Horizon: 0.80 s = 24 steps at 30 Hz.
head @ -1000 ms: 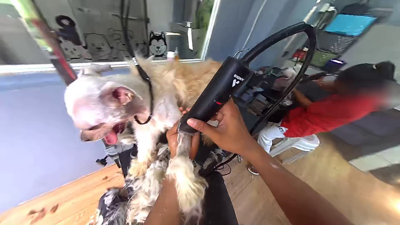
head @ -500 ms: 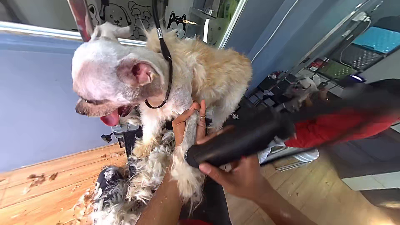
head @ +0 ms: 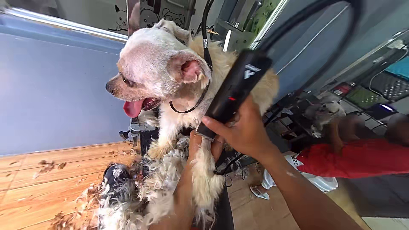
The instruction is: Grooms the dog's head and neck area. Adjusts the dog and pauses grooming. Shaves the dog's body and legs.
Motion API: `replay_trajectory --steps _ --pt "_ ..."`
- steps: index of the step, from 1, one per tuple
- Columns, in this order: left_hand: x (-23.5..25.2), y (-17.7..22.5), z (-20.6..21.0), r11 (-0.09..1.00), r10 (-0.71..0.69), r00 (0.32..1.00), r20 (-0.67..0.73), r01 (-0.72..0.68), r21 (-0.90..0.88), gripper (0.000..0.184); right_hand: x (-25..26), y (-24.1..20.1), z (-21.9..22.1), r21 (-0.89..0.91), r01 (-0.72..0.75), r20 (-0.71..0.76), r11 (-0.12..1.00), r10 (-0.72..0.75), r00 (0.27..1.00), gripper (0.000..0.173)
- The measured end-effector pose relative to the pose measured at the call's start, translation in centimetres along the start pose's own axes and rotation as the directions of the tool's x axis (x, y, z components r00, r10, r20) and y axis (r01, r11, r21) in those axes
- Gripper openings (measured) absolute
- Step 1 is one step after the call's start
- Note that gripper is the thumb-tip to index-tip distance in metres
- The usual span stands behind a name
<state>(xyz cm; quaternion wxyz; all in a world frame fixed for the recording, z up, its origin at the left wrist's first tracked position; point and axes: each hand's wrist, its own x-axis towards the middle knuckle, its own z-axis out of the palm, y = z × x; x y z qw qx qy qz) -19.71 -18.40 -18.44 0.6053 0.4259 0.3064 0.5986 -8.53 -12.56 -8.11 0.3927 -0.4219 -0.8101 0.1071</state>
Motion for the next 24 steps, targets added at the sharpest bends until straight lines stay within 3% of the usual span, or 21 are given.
replay_trajectory --steps 2,4,7,8,10,11,12,14,15,17,18,21,22,24 --pt "1.7 -2.3 -0.6 0.993 0.119 0.992 0.032 -0.120 0.023 0.026 0.1 0.2 0.5 0.038 0.015 0.055 0.999 -0.017 0.998 0.071" --pt "2.9 -3.8 -0.7 0.973 0.144 0.989 0.037 -0.135 -0.186 0.015 -0.2 0.2 0.5 0.116 0.039 0.072 0.993 -0.048 0.996 0.067" --pt "2.8 -4.7 -1.4 0.874 0.184 0.965 0.187 -0.074 -0.481 0.025 -1.3 -0.4 0.2 0.128 0.064 0.084 0.990 -0.075 0.994 0.068" --pt "3.5 -4.7 -1.3 0.784 0.174 0.955 0.239 0.013 -0.621 0.027 -1.6 -0.7 0.0 0.115 0.089 0.087 0.989 -0.100 0.991 0.067" --pt "5.4 -2.5 -0.4 0.495 -0.002 0.949 0.315 0.275 -0.825 0.026 -2.7 -1.2 0.0 0.075 0.152 0.097 0.986 -0.159 0.983 0.066" --pt "7.9 -4.8 -0.7 0.279 0.182 0.875 0.448 0.391 -0.877 0.026 -3.4 -1.4 0.2 0.061 0.194 0.102 0.979 -0.199 0.975 0.065" --pt "9.9 -6.3 -0.6 0.097 0.294 0.817 0.495 0.490 -0.866 0.027 -4.1 -1.5 0.4 0.068 0.239 0.116 0.969 -0.245 0.963 0.061" --pt "10.6 -5.6 -0.1 -0.164 0.259 0.824 0.503 0.551 -0.818 0.030 -5.4 -1.4 0.7 0.149 0.299 0.155 0.943 -0.321 0.934 0.048" --pt "9.8 -4.0 -0.1 -0.242 0.177 0.853 0.490 0.521 -0.819 0.028 -5.7 -1.4 0.5 0.252 0.289 0.167 0.924 -0.336 0.927 0.046" --pt "8.5 -2.3 -0.1 -0.209 0.165 0.862 0.479 0.505 -0.837 0.023 -6.0 -1.1 -0.3 0.413 0.193 0.185 0.890 -0.290 0.939 0.050" --pt "8.0 -2.0 -0.2 -0.103 0.178 0.864 0.472 0.493 -0.864 0.021 -6.2 -0.9 -0.7 0.444 0.153 0.152 0.883 -0.242 0.958 0.051" --pt "5.9 -1.4 -0.3 0.381 0.068 0.932 0.357 0.306 -0.872 0.026 -6.0 0.4 -1.2 0.461 0.105 -0.119 0.881 -0.056 0.991 0.044" --pt "5.2 -1.5 -0.3 0.469 0.057 0.950 0.308 0.247 -0.848 0.030 -5.9 1.0 -1.0 0.477 0.098 -0.204 0.874 0.001 0.979 0.043" --pt "5.4 -1.6 0.2 0.527 0.043 0.961 0.273 0.211 -0.823 0.038 -5.8 2.1 -0.5 0.486 0.106 -0.291 0.867 0.046 0.956 0.043"
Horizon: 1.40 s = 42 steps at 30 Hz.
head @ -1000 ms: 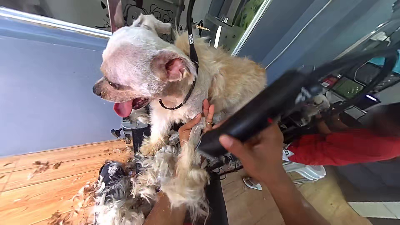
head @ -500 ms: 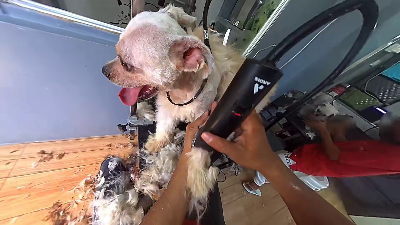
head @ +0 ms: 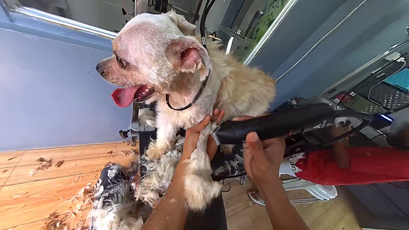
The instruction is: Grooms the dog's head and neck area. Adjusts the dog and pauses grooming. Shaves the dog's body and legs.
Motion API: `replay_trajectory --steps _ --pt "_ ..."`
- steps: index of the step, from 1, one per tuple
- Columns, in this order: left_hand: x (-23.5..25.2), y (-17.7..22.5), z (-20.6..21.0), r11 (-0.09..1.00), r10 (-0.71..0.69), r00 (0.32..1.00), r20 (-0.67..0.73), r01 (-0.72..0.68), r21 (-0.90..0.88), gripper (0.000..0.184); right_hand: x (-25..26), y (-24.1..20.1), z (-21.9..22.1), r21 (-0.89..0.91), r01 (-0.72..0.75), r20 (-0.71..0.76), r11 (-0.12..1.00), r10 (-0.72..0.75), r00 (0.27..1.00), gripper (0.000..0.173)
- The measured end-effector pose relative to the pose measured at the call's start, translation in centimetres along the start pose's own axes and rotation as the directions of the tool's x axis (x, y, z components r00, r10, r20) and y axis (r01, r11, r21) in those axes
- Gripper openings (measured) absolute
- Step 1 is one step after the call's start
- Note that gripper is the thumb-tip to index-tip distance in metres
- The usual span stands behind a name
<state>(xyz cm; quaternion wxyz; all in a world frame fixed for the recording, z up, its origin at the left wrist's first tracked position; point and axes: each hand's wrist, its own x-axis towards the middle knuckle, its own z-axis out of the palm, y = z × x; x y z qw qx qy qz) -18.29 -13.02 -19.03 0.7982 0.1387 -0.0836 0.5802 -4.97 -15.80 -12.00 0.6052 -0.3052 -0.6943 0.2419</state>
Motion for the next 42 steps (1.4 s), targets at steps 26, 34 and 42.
replay_trajectory --steps 26,34,42 --pt "0.2 1.3 0.7 0.999 -0.037 0.997 0.069 0.037 0.005 0.041 0.0 -1.2 0.7 -0.170 0.170 0.182 0.971 -0.139 0.973 0.051" --pt "0.3 1.5 1.3 0.999 -0.019 0.998 -0.060 0.022 0.044 0.042 -3.0 -2.5 1.4 -0.121 0.120 0.345 0.985 -0.072 0.936 0.057" --pt "-1.0 1.4 1.5 0.993 0.101 0.995 -0.006 -0.101 0.060 0.029 3.3 -3.7 2.2 -0.340 0.085 0.265 0.937 0.008 0.964 0.056"
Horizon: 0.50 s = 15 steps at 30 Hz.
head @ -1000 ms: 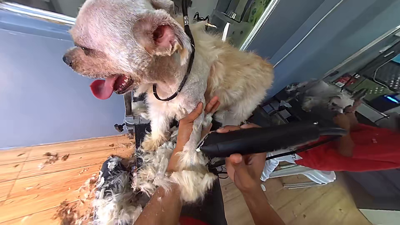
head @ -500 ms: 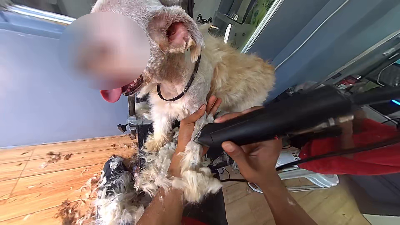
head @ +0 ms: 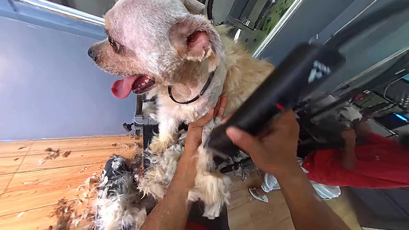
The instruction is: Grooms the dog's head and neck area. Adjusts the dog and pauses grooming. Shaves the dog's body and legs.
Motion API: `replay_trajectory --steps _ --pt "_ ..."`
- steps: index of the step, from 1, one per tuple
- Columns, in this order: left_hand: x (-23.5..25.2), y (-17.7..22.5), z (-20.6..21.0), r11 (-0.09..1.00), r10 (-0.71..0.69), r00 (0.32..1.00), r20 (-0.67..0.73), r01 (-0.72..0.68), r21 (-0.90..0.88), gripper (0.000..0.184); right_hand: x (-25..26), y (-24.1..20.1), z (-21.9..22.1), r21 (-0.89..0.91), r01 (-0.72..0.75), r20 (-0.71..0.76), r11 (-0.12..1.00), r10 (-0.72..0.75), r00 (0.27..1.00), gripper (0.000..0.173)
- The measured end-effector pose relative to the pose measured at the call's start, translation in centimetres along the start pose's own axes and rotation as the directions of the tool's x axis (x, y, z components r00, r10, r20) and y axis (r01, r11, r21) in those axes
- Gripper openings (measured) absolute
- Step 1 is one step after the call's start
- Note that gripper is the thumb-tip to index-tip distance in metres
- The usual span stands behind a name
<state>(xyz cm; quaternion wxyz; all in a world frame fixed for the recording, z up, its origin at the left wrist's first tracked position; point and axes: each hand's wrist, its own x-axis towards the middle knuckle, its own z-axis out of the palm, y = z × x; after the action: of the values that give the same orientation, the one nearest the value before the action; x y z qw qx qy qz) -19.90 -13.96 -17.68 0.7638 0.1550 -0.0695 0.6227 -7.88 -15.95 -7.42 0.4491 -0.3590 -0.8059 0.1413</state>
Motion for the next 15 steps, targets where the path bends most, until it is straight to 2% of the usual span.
replay_trajectory --steps 1,3,5,6,8,9,10,11,12,13,14,15 --pt "0.2 -0.2 0.5 0.997 0.055 0.996 -0.064 -0.051 0.063 0.025 1.3 0.3 0.2 -0.020 0.014 -0.005 1.000 -0.014 1.000 0.060" --pt "1.4 -1.0 0.2 0.993 0.100 0.990 -0.096 -0.105 -0.055 0.029 3.3 0.5 0.7 -0.043 0.042 0.050 0.998 -0.040 0.998 0.070" --pt "0.9 -1.4 -1.0 0.994 0.113 0.987 -0.115 -0.112 0.009 0.025 4.4 0.5 1.4 -0.114 0.100 0.138 0.988 -0.084 0.987 0.072" --pt "-0.1 -1.3 -1.7 0.982 0.119 0.981 -0.150 -0.094 0.165 0.021 4.5 0.3 1.7 -0.141 0.135 0.188 0.981 -0.108 0.976 0.073" --pt "-2.7 -0.3 -2.1 0.826 0.076 0.976 -0.206 0.054 0.561 0.024 4.3 -0.3 2.0 -0.190 0.211 0.268 0.959 -0.156 0.951 0.072" --pt "-3.2 -0.3 -2.5 0.756 0.074 0.976 -0.204 0.079 0.650 0.026 4.0 -0.7 2.0 -0.218 0.248 0.295 0.944 -0.179 0.939 0.073" --pt "-3.1 -0.8 -3.7 0.730 0.084 0.982 -0.166 0.053 0.681 0.028 3.5 -1.0 2.0 -0.233 0.277 0.318 0.932 -0.196 0.927 0.072" --pt "-2.4 -1.7 -5.7 0.735 0.115 0.991 -0.073 -0.036 0.677 0.031 2.8 -1.3 1.9 -0.233 0.299 0.342 0.925 -0.210 0.916 0.070" --pt "-0.8 -2.8 -7.6 0.811 0.156 0.987 0.040 -0.151 0.565 0.031 1.8 -1.5 1.9 -0.224 0.328 0.368 0.918 -0.232 0.901 0.068" --pt "1.3 -3.1 -7.1 0.929 0.138 0.990 0.006 -0.132 0.347 0.026 0.9 -1.7 1.9 -0.206 0.353 0.399 0.913 -0.251 0.882 0.065" --pt "3.2 -2.5 -5.7 0.996 0.040 0.999 -0.027 -0.037 0.084 0.023 0.2 -1.8 1.7 -0.179 0.355 0.431 0.917 -0.251 0.867 0.063" --pt "4.6 -2.1 -4.8 0.994 -0.034 0.999 0.035 0.037 -0.103 0.022 -0.1 -1.8 1.5 -0.137 0.326 0.448 0.935 -0.235 0.863 0.061"
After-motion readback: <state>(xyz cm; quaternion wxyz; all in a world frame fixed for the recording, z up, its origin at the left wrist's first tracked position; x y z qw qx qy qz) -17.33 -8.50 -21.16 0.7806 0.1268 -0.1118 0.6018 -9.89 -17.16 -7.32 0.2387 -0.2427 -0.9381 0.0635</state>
